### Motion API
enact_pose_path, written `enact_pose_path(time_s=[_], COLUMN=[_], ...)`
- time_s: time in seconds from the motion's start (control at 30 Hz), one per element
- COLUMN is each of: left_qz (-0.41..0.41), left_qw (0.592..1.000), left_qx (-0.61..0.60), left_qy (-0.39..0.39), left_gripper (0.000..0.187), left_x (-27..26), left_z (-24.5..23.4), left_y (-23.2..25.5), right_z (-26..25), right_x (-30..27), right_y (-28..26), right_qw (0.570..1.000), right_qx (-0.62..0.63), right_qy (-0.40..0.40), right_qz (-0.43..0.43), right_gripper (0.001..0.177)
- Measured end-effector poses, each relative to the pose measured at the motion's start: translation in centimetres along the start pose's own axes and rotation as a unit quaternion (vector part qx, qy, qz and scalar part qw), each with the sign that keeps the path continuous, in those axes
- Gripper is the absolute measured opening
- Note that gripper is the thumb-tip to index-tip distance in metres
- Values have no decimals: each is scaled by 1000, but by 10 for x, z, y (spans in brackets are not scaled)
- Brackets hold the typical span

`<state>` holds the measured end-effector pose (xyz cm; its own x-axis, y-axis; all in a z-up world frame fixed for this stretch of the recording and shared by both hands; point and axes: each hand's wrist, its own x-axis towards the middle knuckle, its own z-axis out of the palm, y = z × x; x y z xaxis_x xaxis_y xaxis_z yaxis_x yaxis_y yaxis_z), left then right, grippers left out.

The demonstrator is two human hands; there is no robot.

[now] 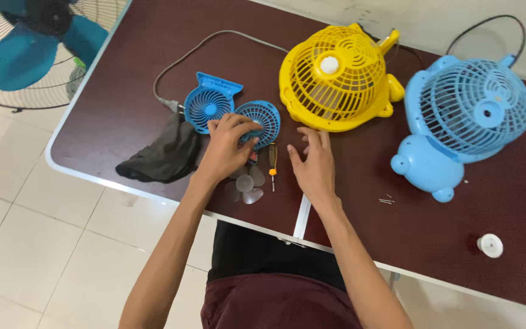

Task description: The person disassembles a yellow electric fan on a table. They remove the front grille, take out the fan blade, and use a screwdriver to loosen and remove the central hub and motor cover. The person places the removed parts on the table.

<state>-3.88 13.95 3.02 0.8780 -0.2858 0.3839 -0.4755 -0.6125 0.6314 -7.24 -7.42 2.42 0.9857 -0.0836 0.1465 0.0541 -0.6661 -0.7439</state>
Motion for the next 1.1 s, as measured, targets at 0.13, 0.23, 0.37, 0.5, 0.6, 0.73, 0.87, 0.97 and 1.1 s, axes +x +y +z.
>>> enact_pose_path(time_s=[0.13,0.23,0.37,0.5,0.6,0.73,0.87,0.97,1.1], left_qz=[27,59,117,147,189,194,216,219,230], left_qw=[1000,998,992,980,967,967,965,966,967], left_qx=[-4,-5,41,137,168,164,144,132,99], left_qy=[0,0,-3,-1,11,-11,-22,-46,-53], left_gripper=[26,30,36,29,31,29,27,29,28], left_x=[22,37,53,67,73,77,86,90,92], left_z=[23,39,58,71,75,78,77,75,74], left_y=[7,11,10,1,-4,-4,-3,-3,-3], right_z=[-15,-27,-37,-39,-36,-33,-34,-34,-30], right_x=[8,13,17,21,19,20,22,23,24], right_y=[19,33,45,53,56,59,61,61,62], right_qw=[995,988,983,983,982,982,982,984,983], right_qx=[-34,-61,-85,-94,-89,-90,-95,-83,-76], right_qy=[64,109,133,126,136,136,131,132,146], right_qz=[-68,-88,-93,-96,-101,-92,-95,-88,-82], right_gripper=[43,41,43,44,44,41,40,39,39])
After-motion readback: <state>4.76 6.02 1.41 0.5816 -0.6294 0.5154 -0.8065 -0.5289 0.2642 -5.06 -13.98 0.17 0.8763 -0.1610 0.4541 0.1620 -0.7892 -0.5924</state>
